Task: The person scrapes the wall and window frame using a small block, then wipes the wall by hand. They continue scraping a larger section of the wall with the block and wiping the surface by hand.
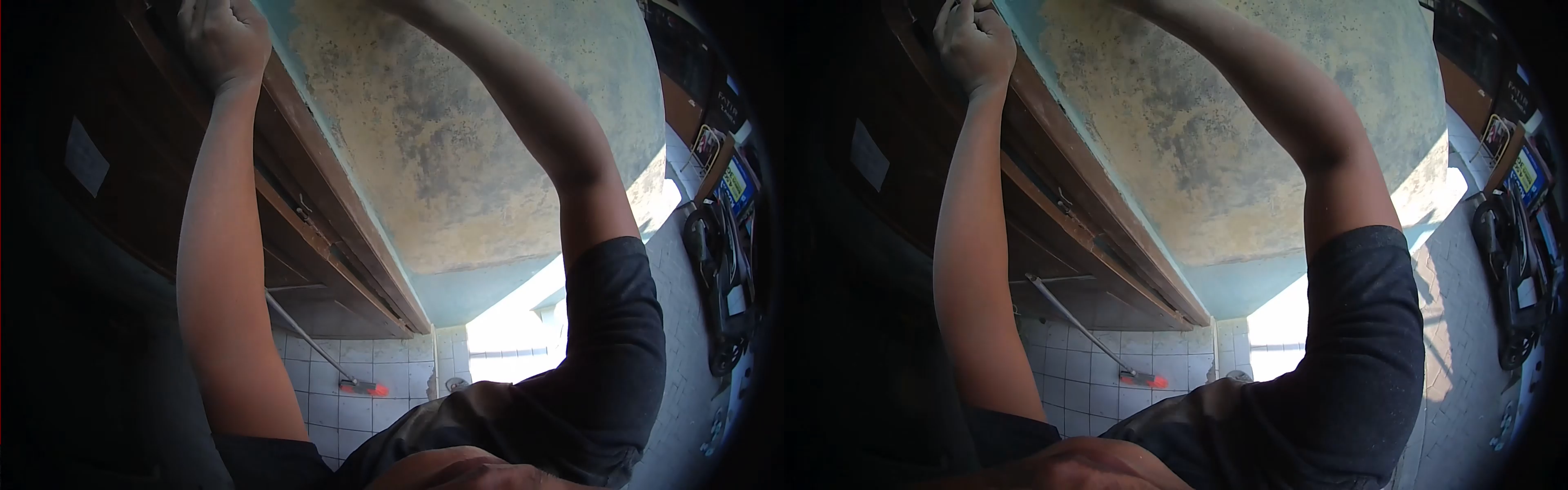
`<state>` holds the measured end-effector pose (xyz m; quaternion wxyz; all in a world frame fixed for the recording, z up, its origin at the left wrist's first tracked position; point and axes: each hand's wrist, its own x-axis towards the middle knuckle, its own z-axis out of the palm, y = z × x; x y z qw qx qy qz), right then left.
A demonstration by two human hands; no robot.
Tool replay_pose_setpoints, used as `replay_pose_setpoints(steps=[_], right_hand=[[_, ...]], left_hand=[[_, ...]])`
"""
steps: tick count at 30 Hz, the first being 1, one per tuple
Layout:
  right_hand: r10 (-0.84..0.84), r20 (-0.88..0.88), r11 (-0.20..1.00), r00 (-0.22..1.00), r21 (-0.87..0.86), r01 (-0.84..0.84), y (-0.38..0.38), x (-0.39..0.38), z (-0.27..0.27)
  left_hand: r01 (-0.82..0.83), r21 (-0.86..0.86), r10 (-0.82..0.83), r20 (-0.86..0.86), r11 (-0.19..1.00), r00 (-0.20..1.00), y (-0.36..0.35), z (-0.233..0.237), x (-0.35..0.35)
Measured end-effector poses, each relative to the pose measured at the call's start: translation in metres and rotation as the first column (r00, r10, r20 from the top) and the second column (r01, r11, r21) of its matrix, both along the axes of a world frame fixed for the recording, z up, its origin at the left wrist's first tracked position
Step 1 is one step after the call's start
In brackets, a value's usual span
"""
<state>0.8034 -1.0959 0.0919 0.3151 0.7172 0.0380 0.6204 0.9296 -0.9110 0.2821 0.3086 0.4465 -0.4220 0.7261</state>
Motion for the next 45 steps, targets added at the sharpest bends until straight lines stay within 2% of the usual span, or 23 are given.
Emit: replay_pose_setpoints(steps=[5,7,10,12,14,15,16,17,19,20,22,23,26,29,30,32,34,36,37,39,42,43,45], right_hand=[[0.010,0.073,0.998,0.997,0.062,-0.014,0.025,0.012,-0.054],[0.149,-0.450,0.989,0.880,0.055,-0.139,0.022,-0.024,-0.185],[0.152,-0.461,0.988,0.874,0.053,-0.143,0.000,-0.036,-0.174],[0.009,-0.062,0.996,0.998,-0.089,-0.014,-0.007,-0.014,-0.043],[0.029,0.109,0.995,0.994,0.087,-0.039,0.011,-0.014,0.112],[0.062,0.185,0.974,0.981,0.205,-0.100,0.023,-0.019,0.159],[0.066,0.193,0.973,0.979,0.206,-0.107,-0.054,0.022,0.159],[0.048,0.176,0.983,0.983,0.167,-0.077,-0.072,0.045,0.137],[0.008,0.109,0.994,0.994,0.104,-0.019,0.051,0.001,0.002],[-0.019,0.098,0.998,0.995,0.057,0.013,0.030,0.019,-0.021],[0.116,-0.423,0.993,0.899,0.081,-0.089,0.031,-0.015,-0.178],[0.199,-0.521,0.980,0.830,0.119,-0.160,0.020,-0.025,-0.237],[0.107,-0.552,0.994,0.827,0.073,-0.080,0.001,-0.037,-0.190],[0.010,-0.044,0.994,0.999,-0.107,-0.014,-0.009,-0.008,0.017],[0.065,0.019,0.998,0.998,0.011,-0.065,0.010,-0.009,0.093],[0.115,0.095,0.986,0.989,0.112,-0.126,-0.029,0.040,0.134],[0.063,0.100,0.995,0.993,0.070,-0.070,-0.060,0.075,0.079],[0.003,0.125,1.000,0.992,0.005,-0.004,0.013,0.017,-0.034],[0.104,-0.103,0.995,0.989,0.022,-0.102,0.018,-0.002,-0.112],[0.163,-0.555,0.987,0.815,0.101,-0.128,0.005,-0.042,-0.223],[0.117,-0.437,0.990,0.892,0.122,-0.070,-0.006,-0.056,-0.164],[0.025,-0.251,1.000,0.968,0.020,-0.020,-0.017,-0.046,-0.110],[0.089,0.101,0.995,0.991,-0.047,-0.084,-0.029,-0.032,0.041]], left_hand=[[-0.016,-0.015,0.016,0.004,1.000,1.000,0.001,0.002,0.004],[-0.036,0.028,0.037,-0.032,0.999,0.999,0.001,-0.004,0.002],[-0.025,0.011,0.024,0.034,1.000,0.999,0.000,-0.004,0.005],[-0.028,0.008,0.028,0.028,1.000,0.999,-0.001,-0.005,0.004],[-0.035,-0.008,0.035,0.026,0.999,0.999,-0.001,-0.007,0.003],[-0.020,0.008,0.020,-0.005,1.000,1.000,0.001,-0.008,0.001],[-0.002,0.022,0.003,-0.032,1.000,0.999,0.001,-0.005,0.001],[-0.006,0.024,0.007,-0.033,1.000,0.999,-0.001,0.000,0.001],[-0.031,0.020,0.031,0.005,0.999,1.000,0.002,-0.004,0.003],[-0.028,0.017,0.028,0.009,0.999,1.000,0.002,-0.005,0.004],[-0.031,0.042,0.032,-0.015,0.999,0.999,0.003,-0.006,0.004],[-0.029,0.037,0.030,-0.020,0.999,0.999,0.002,-0.008,0.004],[-0.065,0.039,0.065,-0.012,0.997,0.998,0.002,-0.006,0.008],[-0.033,0.025,0.033,-0.009,0.999,0.999,-0.003,-0.007,0.004],[0.001,0.010,-0.001,-0.004,1.000,1.000,-0.003,-0.008,0.003],[0.032,-0.016,-0.032,0.010,0.999,0.999,-0.004,-0.004,0.003],[0.046,-0.010,-0.046,0.000,0.999,0.999,-0.002,-0.007,0.005],[0.019,0.014,-0.019,-0.008,1.000,1.000,0.002,-0.010,0.008],[-0.011,0.042,0.012,-0.016,0.999,1.000,0.003,-0.006,0.007],[0.013,0.042,-0.012,-0.029,0.999,1.000,0.001,-0.009,0.004],[0.003,0.026,-0.002,-0.034,1.000,0.999,0.001,-0.009,0.006],[0.002,0.021,-0.001,-0.028,1.000,1.000,0.001,-0.010,0.005],[0.010,0.012,-0.010,-0.024,1.000,1.000,-0.001,-0.010,0.004]])
